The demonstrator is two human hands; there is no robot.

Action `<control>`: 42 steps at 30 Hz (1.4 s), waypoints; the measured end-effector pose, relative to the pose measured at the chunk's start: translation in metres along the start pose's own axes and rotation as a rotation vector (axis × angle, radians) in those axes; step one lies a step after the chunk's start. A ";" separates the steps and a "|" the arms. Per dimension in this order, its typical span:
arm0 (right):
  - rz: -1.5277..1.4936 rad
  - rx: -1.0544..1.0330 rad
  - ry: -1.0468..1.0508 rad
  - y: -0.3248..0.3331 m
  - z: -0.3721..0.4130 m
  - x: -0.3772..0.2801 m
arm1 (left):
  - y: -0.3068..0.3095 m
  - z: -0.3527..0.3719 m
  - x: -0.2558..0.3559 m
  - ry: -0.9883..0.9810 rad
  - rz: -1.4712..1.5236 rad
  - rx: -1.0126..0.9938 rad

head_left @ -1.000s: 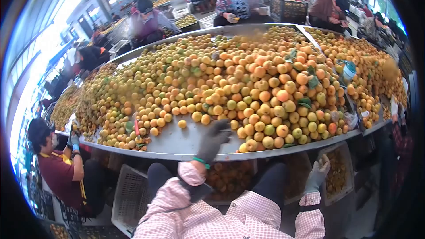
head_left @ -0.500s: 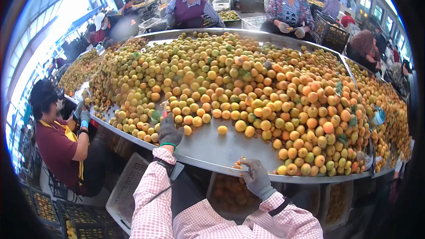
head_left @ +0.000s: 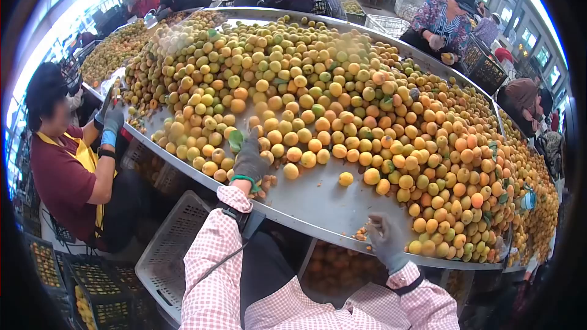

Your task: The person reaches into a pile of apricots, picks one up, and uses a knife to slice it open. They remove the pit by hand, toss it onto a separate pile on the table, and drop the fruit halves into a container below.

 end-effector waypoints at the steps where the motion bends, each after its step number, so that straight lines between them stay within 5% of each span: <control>1: 0.217 -0.059 0.195 -0.004 -0.012 -0.019 | 0.002 -0.003 -0.006 0.043 0.208 0.013; 3: 0.342 -0.157 0.216 -0.022 -0.038 -0.046 | 0.015 -0.001 -0.020 -0.018 0.227 0.104; 6: 0.474 -0.273 0.330 -0.064 -0.068 -0.068 | 0.032 0.006 -0.032 0.446 1.259 -0.027; 9: 0.491 -0.283 0.579 -0.115 -0.093 -0.085 | 0.061 0.018 -0.021 0.543 1.452 -0.051; 13: 0.708 -0.223 1.020 -0.180 -0.123 -0.085 | 0.067 0.039 -0.006 0.405 1.197 -0.038; 17: 0.863 -0.359 0.778 -0.157 -0.156 -0.065 | 0.056 0.050 -0.011 0.152 0.710 0.097; 21: 0.891 -0.212 0.856 -0.159 -0.143 -0.083 | 0.056 0.059 -0.003 0.111 0.568 0.205; 25: 0.801 -0.204 0.593 -0.214 -0.151 -0.096 | 0.043 0.064 -0.015 0.124 0.734 0.367; 26: 0.764 -0.359 0.502 -0.221 -0.151 -0.105 | 0.045 0.063 -0.015 0.121 0.727 0.367; 31: 0.467 -0.425 0.543 -0.247 -0.141 -0.098 | 0.049 0.062 -0.007 0.098 0.738 0.282; 33: 0.363 -0.295 0.817 -0.249 -0.140 -0.104 | 0.045 0.062 -0.011 0.053 0.714 0.320; 42: 0.332 -0.375 0.592 -0.269 -0.130 -0.096 | 0.038 0.061 -0.017 0.119 0.779 0.268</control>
Point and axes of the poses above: each hand's wrist, its own z-axis away from the middle knuckle, its own y-axis out of the back of the hand, x = y × z, the point moved 2 cm from there along -z, towards the middle knuckle, and after that the axes turned 1 degree about z, right-handed, at the moved point
